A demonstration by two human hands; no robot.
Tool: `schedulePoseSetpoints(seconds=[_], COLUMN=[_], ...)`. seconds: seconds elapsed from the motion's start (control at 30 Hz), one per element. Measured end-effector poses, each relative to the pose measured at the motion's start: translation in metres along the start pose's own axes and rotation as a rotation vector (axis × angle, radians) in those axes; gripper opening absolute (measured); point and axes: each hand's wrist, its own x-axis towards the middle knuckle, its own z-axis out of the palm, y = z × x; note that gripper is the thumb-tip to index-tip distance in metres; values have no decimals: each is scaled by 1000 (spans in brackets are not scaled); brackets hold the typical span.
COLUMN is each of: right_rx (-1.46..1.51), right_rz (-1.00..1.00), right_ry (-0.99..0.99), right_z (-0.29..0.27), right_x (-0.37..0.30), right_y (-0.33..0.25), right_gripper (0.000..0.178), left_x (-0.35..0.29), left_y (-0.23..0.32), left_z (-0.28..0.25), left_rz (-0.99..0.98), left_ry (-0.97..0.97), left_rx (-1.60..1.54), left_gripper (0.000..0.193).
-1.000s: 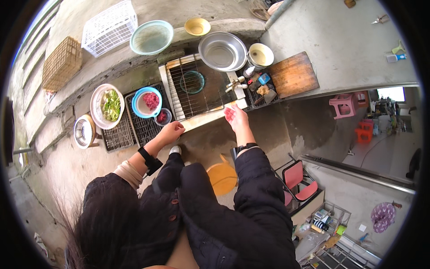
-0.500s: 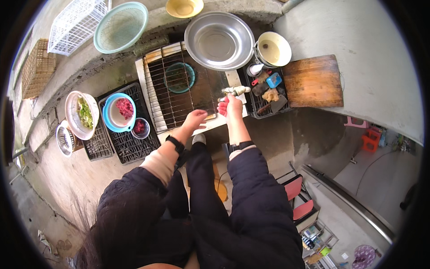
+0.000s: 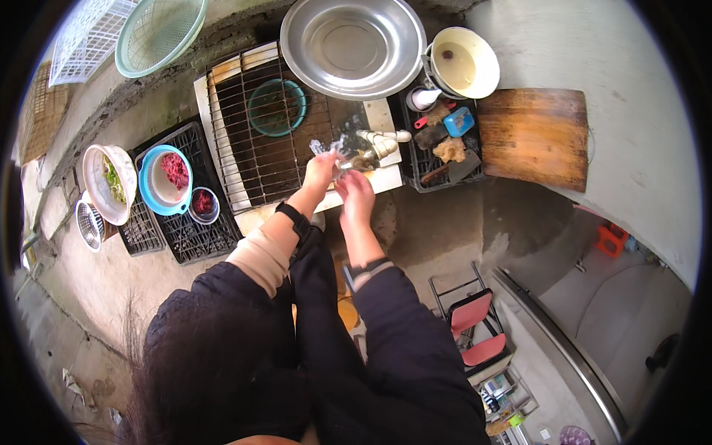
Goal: The person washes a colander, then sits on the floor to transfer sliced meat from a cutting board into the colander and a small bowl. They clean the cutting board with a sponge and knife, discard plastic bags, and move the meat containers to the kitchen counter.
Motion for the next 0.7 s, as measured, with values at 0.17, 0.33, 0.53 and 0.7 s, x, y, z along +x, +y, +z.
schedulePoseSetpoints(seconds=[0.17,0.33,0.53,0.7], right_rx=[272,-455,-1114,-1660], right_rz=[99,10,-1147,-1140], right_ry=[-304,-145,-163,-228], right_z=[19,-20,-7,46], right_x=[69,41,-45,-64], right_y=[36,-14,-104,-129], right_gripper=[31,35,28,13], left_x=[0,11,-10,-43], left_y=[-12,-14,-32,-84], left_z=[-10,-11,-80,-185], left_rz=[-124,224,209,79], left_ry=[-54,216,634,741], left_rx=[-664,63,432,272], left_gripper=[23,23,37,30])
